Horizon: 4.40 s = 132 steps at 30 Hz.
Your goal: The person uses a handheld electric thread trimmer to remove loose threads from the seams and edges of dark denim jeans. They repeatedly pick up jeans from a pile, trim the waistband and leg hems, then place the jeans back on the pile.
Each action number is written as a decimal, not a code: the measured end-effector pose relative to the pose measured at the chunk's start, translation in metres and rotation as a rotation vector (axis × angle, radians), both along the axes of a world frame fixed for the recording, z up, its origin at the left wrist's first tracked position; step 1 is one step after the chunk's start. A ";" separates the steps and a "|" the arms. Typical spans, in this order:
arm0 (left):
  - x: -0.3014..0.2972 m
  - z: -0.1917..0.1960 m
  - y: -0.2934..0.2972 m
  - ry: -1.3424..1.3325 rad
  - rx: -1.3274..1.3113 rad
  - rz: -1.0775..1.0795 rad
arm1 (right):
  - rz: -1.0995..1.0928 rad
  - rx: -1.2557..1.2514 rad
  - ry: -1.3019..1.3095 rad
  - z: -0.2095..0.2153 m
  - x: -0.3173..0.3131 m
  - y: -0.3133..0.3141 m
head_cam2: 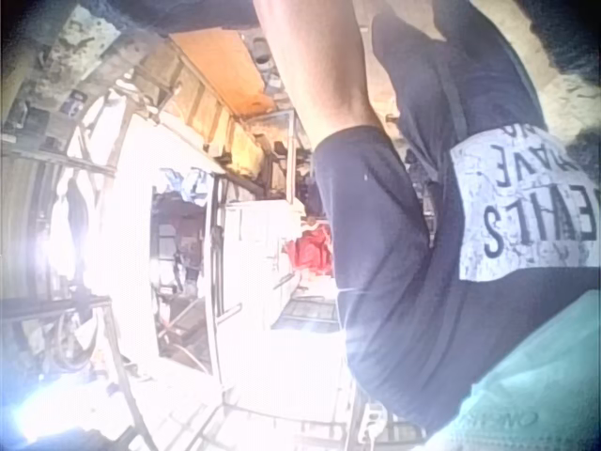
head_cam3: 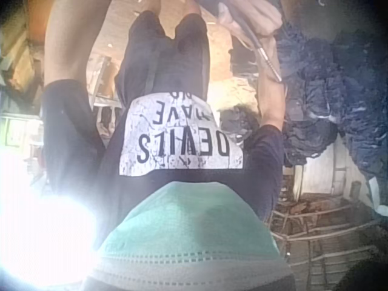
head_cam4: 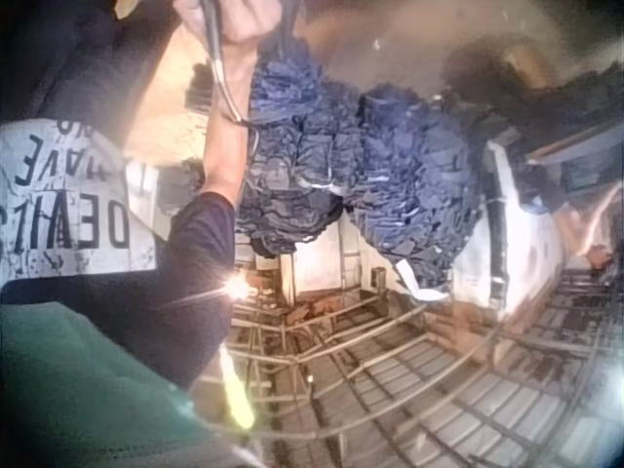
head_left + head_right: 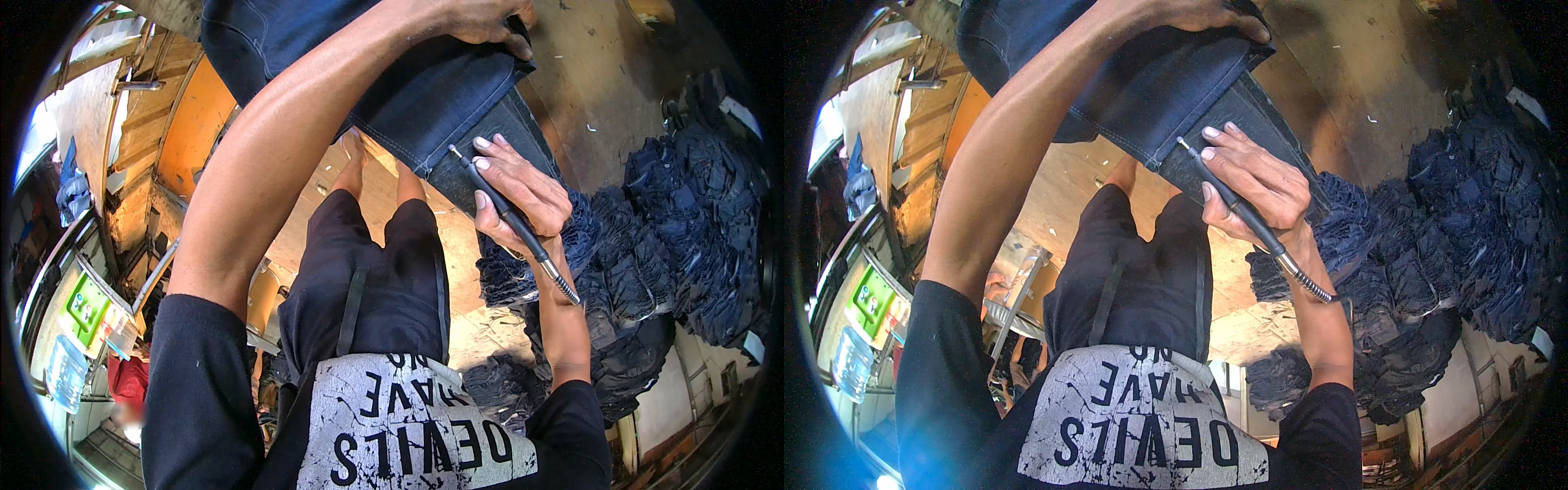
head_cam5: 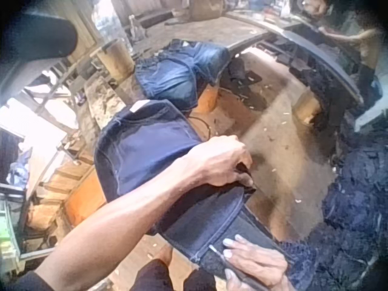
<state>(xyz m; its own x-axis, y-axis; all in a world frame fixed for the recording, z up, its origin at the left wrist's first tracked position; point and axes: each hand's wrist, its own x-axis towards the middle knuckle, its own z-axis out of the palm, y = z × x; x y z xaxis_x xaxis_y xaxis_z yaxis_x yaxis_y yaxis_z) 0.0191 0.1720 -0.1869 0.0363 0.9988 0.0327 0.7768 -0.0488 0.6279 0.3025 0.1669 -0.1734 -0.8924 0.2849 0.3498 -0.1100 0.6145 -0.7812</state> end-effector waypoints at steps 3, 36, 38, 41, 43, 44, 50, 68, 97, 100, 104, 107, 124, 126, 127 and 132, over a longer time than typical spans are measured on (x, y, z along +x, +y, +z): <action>0.001 -0.002 0.002 0.011 -0.031 -0.003 | -0.022 -0.002 -0.002 0.000 0.001 0.000; 0.000 0.004 0.001 0.004 -0.106 -0.020 | -0.003 -0.010 -0.010 0.001 0.001 -0.001; 0.001 0.005 0.000 0.012 -0.070 -0.010 | 0.014 -0.014 -0.005 0.001 0.001 -0.001; 0.001 0.005 -0.001 0.007 -0.065 -0.014 | 0.058 -0.020 0.008 0.000 0.001 -0.001; 0.001 0.004 0.000 0.002 -0.079 -0.014 | 0.087 -0.023 0.014 0.000 0.001 -0.001; 0.000 0.004 0.000 0.002 -0.086 -0.009 | 0.100 -0.023 0.016 0.000 0.001 0.000; 0.002 0.003 0.002 0.026 -0.076 -0.007 | 0.059 -0.019 0.003 0.002 0.000 -0.002; 0.146 0.003 -0.223 -1.176 0.101 1.305 | -0.252 -0.040 0.049 0.008 0.014 -0.019; 0.164 -0.041 -0.253 -1.133 -0.052 0.946 | -0.017 0.062 0.020 0.002 0.025 -0.044; 0.165 -0.042 -0.253 -1.221 0.001 0.944 | -0.020 0.063 0.016 0.001 0.025 -0.044; 0.167 -0.043 -0.253 -1.196 -0.005 0.959 | -0.050 0.047 0.015 0.002 0.026 -0.044; 0.166 -0.045 -0.254 -1.202 -0.021 0.956 | -0.072 0.054 0.017 0.002 0.026 -0.044; 0.167 -0.051 -0.253 -1.191 -0.005 0.960 | -0.171 0.069 0.015 -0.002 0.030 -0.039; 0.167 -0.050 -0.253 -1.179 -0.038 0.958 | -0.181 0.057 0.013 -0.002 0.031 -0.039; 0.167 -0.050 -0.253 -1.167 -0.053 0.965 | -0.184 0.045 0.007 -0.002 0.032 -0.039; 0.167 -0.048 -0.251 -1.219 -0.018 0.971 | -0.222 0.031 0.036 -0.005 0.031 -0.038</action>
<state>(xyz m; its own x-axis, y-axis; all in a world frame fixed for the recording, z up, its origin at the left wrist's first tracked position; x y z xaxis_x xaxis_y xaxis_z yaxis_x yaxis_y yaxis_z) 0.1864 -0.0792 -0.2352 -0.6388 0.6233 -0.4511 -0.4560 0.1655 0.8745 0.3337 0.1288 -0.1780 -0.7962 0.4614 0.3914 0.0031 0.6501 -0.7598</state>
